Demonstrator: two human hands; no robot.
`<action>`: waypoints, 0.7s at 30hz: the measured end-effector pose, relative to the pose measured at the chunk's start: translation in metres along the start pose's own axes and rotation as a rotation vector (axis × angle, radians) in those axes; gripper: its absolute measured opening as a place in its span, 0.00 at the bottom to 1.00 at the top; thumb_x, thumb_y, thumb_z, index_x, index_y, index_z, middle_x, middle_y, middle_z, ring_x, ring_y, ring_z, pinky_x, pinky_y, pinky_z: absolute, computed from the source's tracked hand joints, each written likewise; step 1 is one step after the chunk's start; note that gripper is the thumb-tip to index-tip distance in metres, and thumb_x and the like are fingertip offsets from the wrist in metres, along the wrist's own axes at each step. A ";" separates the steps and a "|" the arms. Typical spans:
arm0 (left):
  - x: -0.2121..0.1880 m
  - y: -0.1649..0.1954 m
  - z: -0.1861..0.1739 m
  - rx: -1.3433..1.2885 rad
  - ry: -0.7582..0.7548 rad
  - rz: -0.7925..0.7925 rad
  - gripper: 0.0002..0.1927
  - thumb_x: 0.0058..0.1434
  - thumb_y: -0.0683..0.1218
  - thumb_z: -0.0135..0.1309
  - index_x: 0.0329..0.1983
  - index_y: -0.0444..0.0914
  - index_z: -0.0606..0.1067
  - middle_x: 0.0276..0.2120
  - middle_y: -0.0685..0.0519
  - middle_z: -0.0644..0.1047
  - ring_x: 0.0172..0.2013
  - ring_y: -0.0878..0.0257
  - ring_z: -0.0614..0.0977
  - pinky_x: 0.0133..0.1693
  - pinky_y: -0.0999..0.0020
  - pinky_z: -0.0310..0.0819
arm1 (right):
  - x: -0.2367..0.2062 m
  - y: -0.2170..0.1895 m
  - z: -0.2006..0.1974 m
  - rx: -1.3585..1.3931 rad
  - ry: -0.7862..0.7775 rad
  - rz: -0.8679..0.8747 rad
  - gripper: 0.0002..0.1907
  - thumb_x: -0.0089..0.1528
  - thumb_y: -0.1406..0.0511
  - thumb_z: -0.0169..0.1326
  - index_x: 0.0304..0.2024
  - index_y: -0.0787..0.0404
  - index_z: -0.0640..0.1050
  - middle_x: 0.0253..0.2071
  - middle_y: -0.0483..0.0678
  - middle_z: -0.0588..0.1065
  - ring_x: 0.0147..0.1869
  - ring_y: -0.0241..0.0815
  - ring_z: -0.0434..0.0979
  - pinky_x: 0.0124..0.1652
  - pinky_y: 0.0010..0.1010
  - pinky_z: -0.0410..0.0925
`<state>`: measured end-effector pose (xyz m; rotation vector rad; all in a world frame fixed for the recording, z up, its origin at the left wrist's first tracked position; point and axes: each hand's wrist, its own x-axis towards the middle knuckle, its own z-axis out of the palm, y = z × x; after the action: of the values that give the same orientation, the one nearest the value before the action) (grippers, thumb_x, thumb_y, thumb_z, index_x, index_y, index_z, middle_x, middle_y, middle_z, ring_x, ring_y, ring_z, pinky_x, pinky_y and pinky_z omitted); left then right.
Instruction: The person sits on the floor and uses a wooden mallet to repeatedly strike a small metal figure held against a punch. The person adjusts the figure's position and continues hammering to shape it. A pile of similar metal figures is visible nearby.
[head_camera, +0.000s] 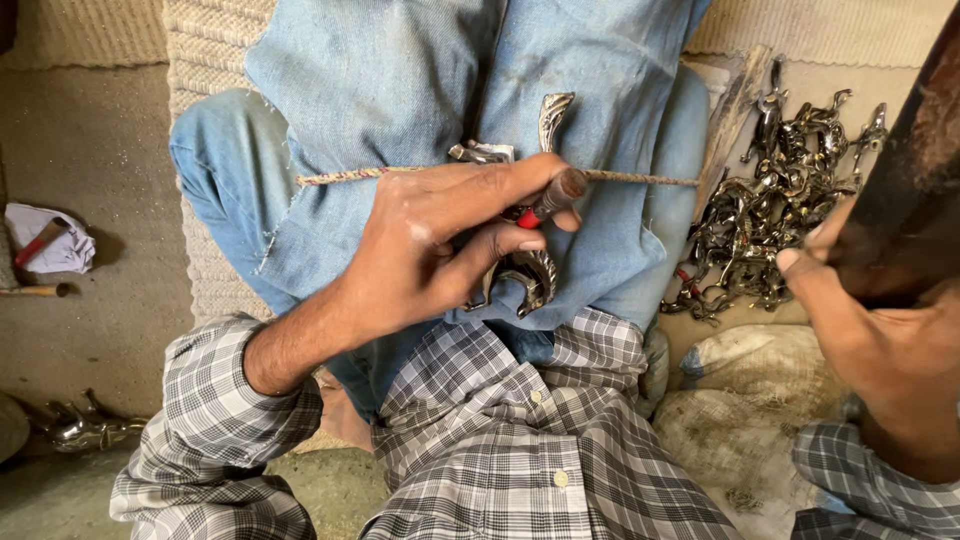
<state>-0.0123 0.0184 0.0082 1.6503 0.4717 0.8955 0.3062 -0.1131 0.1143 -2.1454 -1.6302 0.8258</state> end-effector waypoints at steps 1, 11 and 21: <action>-0.001 0.000 0.000 0.021 -0.004 0.007 0.27 0.70 0.37 0.62 0.70 0.38 0.69 0.50 0.54 0.84 0.47 0.64 0.88 0.48 0.73 0.85 | 0.000 -0.003 -0.003 -0.046 -0.013 0.051 0.07 0.71 0.75 0.59 0.40 0.67 0.73 0.30 0.50 0.75 0.32 0.35 0.78 0.33 0.26 0.70; -0.004 0.005 0.002 -0.042 0.058 -0.100 0.24 0.69 0.36 0.61 0.66 0.36 0.70 0.47 0.50 0.83 0.48 0.62 0.88 0.49 0.70 0.86 | 0.050 -0.027 -0.004 -0.202 -0.199 -0.559 0.39 0.60 0.77 0.60 0.71 0.64 0.60 0.38 0.55 0.72 0.35 0.43 0.74 0.32 0.29 0.71; -0.004 0.009 0.005 -0.017 0.041 -0.401 0.25 0.64 0.39 0.65 0.63 0.37 0.72 0.46 0.53 0.87 0.34 0.67 0.89 0.31 0.75 0.82 | 0.053 -0.027 -0.002 -0.365 -0.163 -0.508 0.44 0.59 0.78 0.63 0.74 0.59 0.59 0.47 0.65 0.76 0.43 0.50 0.82 0.37 0.36 0.73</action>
<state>-0.0124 0.0098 0.0148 1.4530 0.7884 0.6322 0.2966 -0.0543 0.1174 -1.7598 -2.4245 0.5859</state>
